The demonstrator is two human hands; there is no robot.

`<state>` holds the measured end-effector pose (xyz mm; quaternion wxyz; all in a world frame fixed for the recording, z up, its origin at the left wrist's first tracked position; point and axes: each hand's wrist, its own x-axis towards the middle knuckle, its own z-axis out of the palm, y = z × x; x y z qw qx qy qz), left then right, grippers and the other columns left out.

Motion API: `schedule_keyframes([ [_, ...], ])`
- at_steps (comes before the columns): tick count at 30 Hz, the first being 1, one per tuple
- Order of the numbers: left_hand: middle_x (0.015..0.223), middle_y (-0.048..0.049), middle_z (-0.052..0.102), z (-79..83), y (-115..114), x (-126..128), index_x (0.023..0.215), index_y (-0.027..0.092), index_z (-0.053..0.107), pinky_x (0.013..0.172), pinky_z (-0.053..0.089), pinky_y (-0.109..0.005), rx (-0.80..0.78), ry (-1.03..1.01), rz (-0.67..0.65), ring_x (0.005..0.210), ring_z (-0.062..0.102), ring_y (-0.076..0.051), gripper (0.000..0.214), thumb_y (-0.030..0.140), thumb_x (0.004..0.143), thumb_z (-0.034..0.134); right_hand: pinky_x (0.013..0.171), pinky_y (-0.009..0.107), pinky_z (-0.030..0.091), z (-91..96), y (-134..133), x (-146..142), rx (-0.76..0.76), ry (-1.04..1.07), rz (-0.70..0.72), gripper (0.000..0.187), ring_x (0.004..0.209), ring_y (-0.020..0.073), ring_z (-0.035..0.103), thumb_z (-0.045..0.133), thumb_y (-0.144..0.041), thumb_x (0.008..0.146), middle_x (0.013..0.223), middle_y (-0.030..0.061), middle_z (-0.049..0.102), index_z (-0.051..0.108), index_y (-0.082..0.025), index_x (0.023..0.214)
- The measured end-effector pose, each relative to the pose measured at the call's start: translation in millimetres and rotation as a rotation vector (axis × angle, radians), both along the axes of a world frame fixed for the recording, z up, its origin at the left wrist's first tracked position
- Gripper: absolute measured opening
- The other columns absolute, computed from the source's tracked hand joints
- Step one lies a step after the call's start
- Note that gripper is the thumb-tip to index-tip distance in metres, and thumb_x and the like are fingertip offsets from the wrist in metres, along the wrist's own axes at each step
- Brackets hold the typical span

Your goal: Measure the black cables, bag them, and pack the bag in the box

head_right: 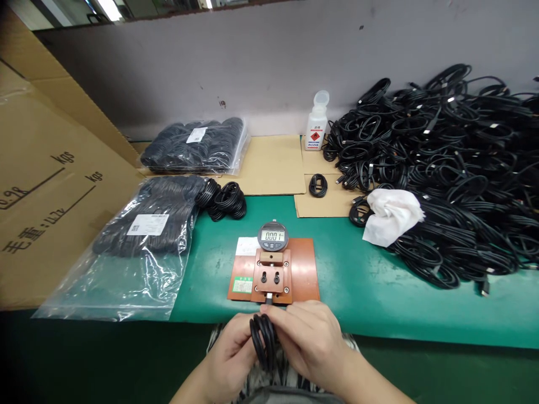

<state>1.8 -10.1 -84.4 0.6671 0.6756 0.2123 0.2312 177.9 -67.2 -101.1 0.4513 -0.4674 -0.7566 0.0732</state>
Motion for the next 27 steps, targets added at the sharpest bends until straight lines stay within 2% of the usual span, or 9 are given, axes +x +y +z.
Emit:
schedule_keyframes([
  [9,0.063,0.0014,0.044,-1.5,0.6,-0.3,0.069,0.018,0.041,0.056,0.032,-0.022,-0.028,0.017,0.007,0.058,0.040,-0.010,0.040,0.042,0.101,0.040,0.049,0.028,0.038,-2.0,-0.6,-0.5,-0.017,0.022,0.002,0.029,0.052,0.0155,0.057,0.047,-0.010,0.096,0.066,0.0017,0.063,0.057,-0.011,0.122],
  [18,0.059,0.0028,0.039,2.5,-0.4,0.9,0.066,0.018,0.042,0.054,0.033,-0.021,-0.090,0.067,0.029,0.055,0.039,-0.010,0.043,0.045,0.100,0.042,0.052,0.028,0.043,-0.9,0.0,-0.9,-0.050,0.056,0.013,0.028,0.056,0.0166,0.063,0.047,-0.009,0.095,0.074,0.0038,0.070,0.057,-0.012,0.122],
  [27,0.058,0.0024,0.041,6.4,-0.9,1.8,0.063,0.017,0.044,0.052,0.033,-0.021,-0.123,0.103,0.055,0.054,0.040,-0.010,0.048,0.048,0.100,0.041,0.050,0.026,0.042,4.0,3.4,-3.5,-0.109,0.100,0.022,0.021,0.052,0.0153,0.060,0.043,-0.012,0.098,0.068,0.0025,0.067,0.061,-0.015,0.108],
])
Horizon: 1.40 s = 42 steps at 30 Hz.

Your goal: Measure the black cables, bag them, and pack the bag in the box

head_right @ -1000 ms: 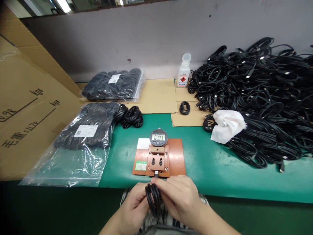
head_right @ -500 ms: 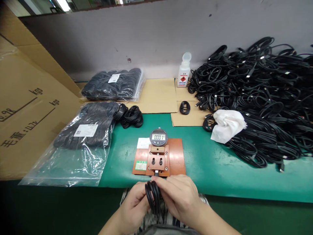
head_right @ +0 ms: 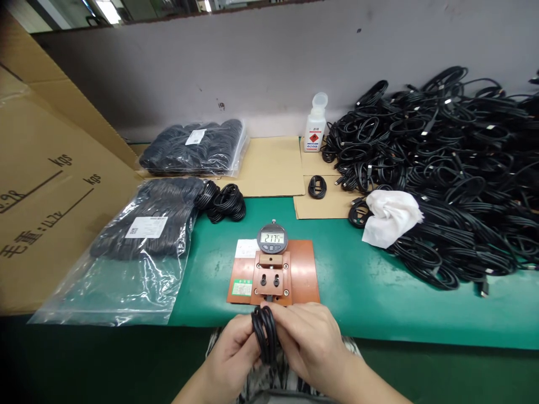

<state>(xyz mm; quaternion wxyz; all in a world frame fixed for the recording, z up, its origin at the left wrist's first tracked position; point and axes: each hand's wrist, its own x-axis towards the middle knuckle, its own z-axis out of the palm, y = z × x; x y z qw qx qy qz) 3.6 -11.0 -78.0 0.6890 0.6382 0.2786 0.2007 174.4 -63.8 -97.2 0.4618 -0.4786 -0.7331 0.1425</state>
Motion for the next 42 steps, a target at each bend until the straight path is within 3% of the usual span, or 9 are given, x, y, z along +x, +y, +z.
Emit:
schedule_keyframes([
  [3,0.057,0.0025,0.040,0.2,0,0,0.063,0.017,0.043,0.052,0.032,-0.021,-0.013,0.017,0.007,0.053,0.040,-0.010,0.049,0.049,0.100,0.040,0.049,0.026,0.040,0.4,1,-1,-0.025,0.009,-0.005,0.019,0.050,0.0146,0.057,0.043,-0.012,0.098,0.065,0.0013,0.064,0.062,-0.016,0.102],
  [10,0.059,0.0022,0.042,0.9,5,3,0.065,0.017,0.043,0.054,0.031,-0.021,-0.002,-0.056,-0.010,0.056,0.040,-0.010,0.046,0.046,0.100,0.041,0.049,0.027,0.043,3.5,1,-2,0.026,0.020,-0.036,0.026,0.050,0.0153,0.061,0.043,-0.015,0.100,0.067,0.0022,0.067,0.056,-0.012,0.122],
  [17,0.066,0.0014,0.041,-1.2,14,6,0.071,0.018,0.042,0.056,0.032,-0.019,0.011,-0.107,-0.071,0.060,0.039,-0.010,0.038,0.041,0.100,0.042,0.044,0.028,0.039,6.2,2,0,0.019,-0.060,-0.064,0.025,0.045,0.0142,0.059,0.039,-0.018,0.104,0.062,0.0004,0.065,0.057,-0.011,0.120],
  [25,0.062,0.0001,0.044,-13.3,16,2,0.065,0.017,0.047,0.053,0.034,-0.019,0.049,-0.110,-0.091,0.058,0.046,-0.010,0.044,0.043,0.099,0.042,0.045,0.027,0.039,-0.8,2,2,0.008,-0.112,-0.072,0.031,0.043,0.0131,0.057,0.033,-0.027,0.108,0.057,-0.0024,0.061,0.057,-0.013,0.121],
  [31,0.059,-0.0004,0.046,-0.8,12,4,0.062,0.016,0.054,0.058,0.038,-0.021,-0.021,0.010,0.006,0.058,0.047,-0.012,0.051,0.053,0.096,0.046,0.047,0.027,0.040,0.1,2,4,-0.036,-0.131,-0.050,0.033,0.044,0.0133,0.057,0.030,-0.030,0.108,0.057,-0.0024,0.060,0.055,-0.014,0.122],
  [36,0.063,-0.0022,0.049,7.4,14,10,0.065,0.014,0.062,0.060,0.040,-0.021,-0.063,-0.008,0.007,0.060,0.048,-0.012,0.058,0.061,0.094,0.045,0.044,0.027,0.040,-3.1,1,6,-0.031,-0.083,-0.026,0.034,0.043,0.0139,0.056,0.034,-0.030,0.107,0.056,-0.0021,0.058,0.057,-0.012,0.124],
  [42,0.067,-0.0032,0.050,7.8,13,10,0.069,0.012,0.064,0.059,0.040,-0.020,-0.058,0.015,0.000,0.061,0.046,-0.012,0.060,0.061,0.095,0.042,0.050,0.024,0.049,-2.3,0,4,-0.057,-0.013,-0.037,0.029,0.048,0.0146,0.063,0.043,-0.025,0.103,0.061,0.0008,0.065,0.059,-0.014,0.125],
])
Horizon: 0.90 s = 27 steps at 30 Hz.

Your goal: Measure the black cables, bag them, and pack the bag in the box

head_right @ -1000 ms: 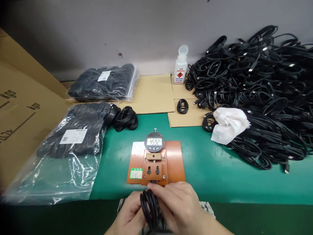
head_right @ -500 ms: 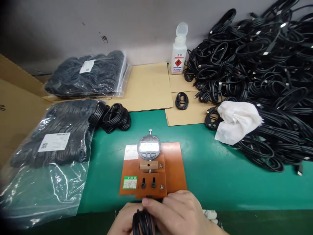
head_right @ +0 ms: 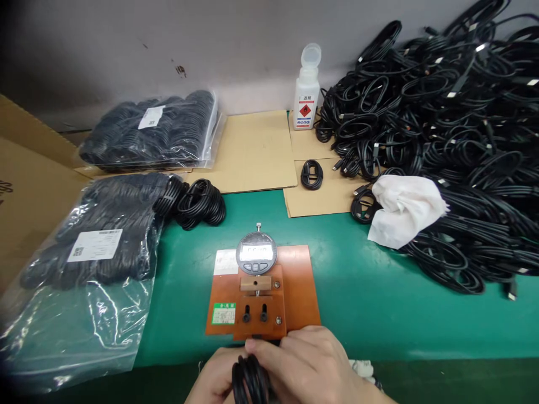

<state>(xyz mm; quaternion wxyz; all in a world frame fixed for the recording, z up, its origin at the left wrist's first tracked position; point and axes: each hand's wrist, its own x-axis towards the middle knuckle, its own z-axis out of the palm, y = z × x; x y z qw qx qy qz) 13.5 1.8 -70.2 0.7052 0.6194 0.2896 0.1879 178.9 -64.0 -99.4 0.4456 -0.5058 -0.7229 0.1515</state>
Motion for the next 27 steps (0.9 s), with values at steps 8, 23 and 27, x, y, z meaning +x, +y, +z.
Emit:
schedule_keyframes([
  [8,0.064,-0.0011,0.045,2.8,1,1,0.067,0.013,0.060,0.057,0.035,-0.021,-0.005,-0.014,-0.001,0.060,0.042,-0.011,0.051,0.053,0.096,0.047,0.049,0.023,0.052,-0.7,0,-1,0.011,0.013,-0.023,0.030,0.047,0.0150,0.063,0.049,-0.025,0.100,0.059,0.0006,0.066,0.060,-0.016,0.126],
  [23,0.065,-0.0013,0.047,0.6,0,0,0.069,0.016,0.051,0.056,0.033,-0.022,-0.065,-0.002,-0.023,0.061,0.044,-0.012,0.045,0.051,0.096,0.046,0.046,0.024,0.046,-2.5,1,0,0.043,-0.005,0.006,0.031,0.045,0.0146,0.060,0.041,-0.027,0.103,0.058,-0.0005,0.062,0.056,-0.014,0.127],
  [27,0.065,-0.0016,0.047,3.8,1,2,0.070,0.015,0.052,0.056,0.033,-0.023,-0.050,0.000,-0.007,0.060,0.044,-0.012,0.045,0.050,0.097,0.046,0.045,0.023,0.047,-6.9,0,0,0.050,-0.005,-0.020,0.031,0.043,0.0144,0.058,0.048,-0.026,0.099,0.056,-0.0014,0.061,0.058,-0.016,0.126],
])
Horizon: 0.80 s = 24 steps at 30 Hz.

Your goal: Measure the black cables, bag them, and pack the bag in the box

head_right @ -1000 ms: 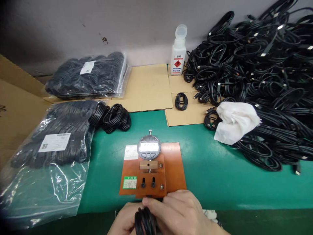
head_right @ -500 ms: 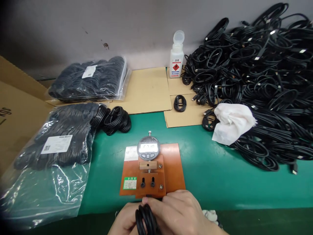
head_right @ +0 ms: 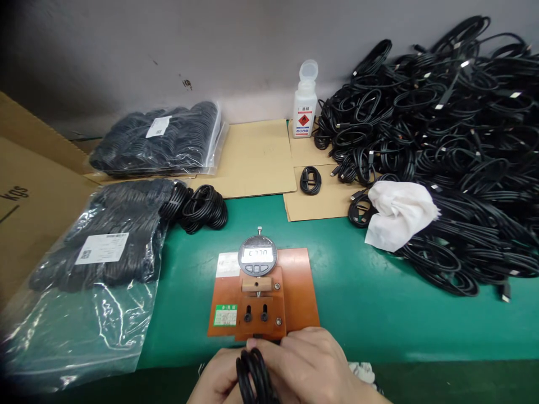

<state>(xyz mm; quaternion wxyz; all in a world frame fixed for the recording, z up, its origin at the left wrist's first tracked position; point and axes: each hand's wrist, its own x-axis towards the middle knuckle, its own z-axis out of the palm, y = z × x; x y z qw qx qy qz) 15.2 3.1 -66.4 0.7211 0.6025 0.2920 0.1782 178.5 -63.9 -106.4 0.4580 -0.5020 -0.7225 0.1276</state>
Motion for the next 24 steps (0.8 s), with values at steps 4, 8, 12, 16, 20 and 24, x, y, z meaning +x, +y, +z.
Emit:
schedule_keyframes([
  [4,0.062,-0.0007,0.044,3.4,1,2,0.067,0.016,0.049,0.056,0.032,-0.024,-0.020,0.001,-0.005,0.058,0.042,-0.011,0.047,0.053,0.095,0.047,0.046,0.023,0.047,2.8,0,-2,-0.005,0.015,-0.015,0.030,0.043,0.0141,0.059,0.049,-0.024,0.098,0.057,-0.0014,0.062,0.058,-0.017,0.126],
  [8,0.061,0.0005,0.040,3.1,0,4,0.064,0.016,0.047,0.055,0.031,-0.024,-0.047,0.018,0.009,0.058,0.037,-0.011,0.050,0.056,0.093,0.048,0.046,0.025,0.045,11.9,2,-3,-0.014,0.016,-0.054,0.024,0.044,0.0141,0.059,0.046,-0.021,0.100,0.058,-0.0007,0.062,0.059,-0.017,0.120],
  [12,0.061,0.0013,0.038,0.3,-3,2,0.064,0.016,0.047,0.054,0.029,-0.023,-0.054,0.013,0.015,0.058,0.035,-0.011,0.051,0.057,0.093,0.048,0.044,0.026,0.037,16.4,3,-4,-0.036,0.071,0.028,0.018,0.044,0.0136,0.053,0.041,-0.018,0.101,0.057,-0.0004,0.059,0.060,-0.018,0.099],
  [16,0.058,0.0026,0.038,-2.9,-7,-3,0.065,0.016,0.046,0.051,0.028,-0.022,-0.043,0.038,0.007,0.055,0.036,-0.010,0.050,0.057,0.094,0.047,0.046,0.027,0.034,14.1,3,-4,-0.031,0.105,0.058,0.021,0.046,0.0136,0.050,0.040,-0.016,0.100,0.059,-0.0002,0.057,0.054,-0.020,0.085],
  [20,0.063,0.0005,0.044,-5.7,-14,-7,0.069,0.015,0.050,0.056,0.033,-0.023,0.029,0.035,0.008,0.061,0.041,-0.012,0.048,0.053,0.097,0.045,0.048,0.026,0.038,14.9,0,-1,-0.023,0.108,0.085,0.021,0.047,0.0137,0.052,0.041,-0.013,0.097,0.060,-0.0001,0.058,0.056,-0.019,0.084],
  [24,0.069,0.0007,0.043,-3.1,-29,-14,0.078,0.012,0.058,0.059,0.033,-0.023,0.058,0.062,0.026,0.064,0.039,-0.012,0.045,0.051,0.097,0.046,0.063,0.025,0.055,18.9,-14,-4,-0.010,0.285,-0.021,0.020,0.068,0.0173,0.070,0.046,-0.015,0.098,0.079,0.0059,0.070,0.063,-0.018,0.106],
])
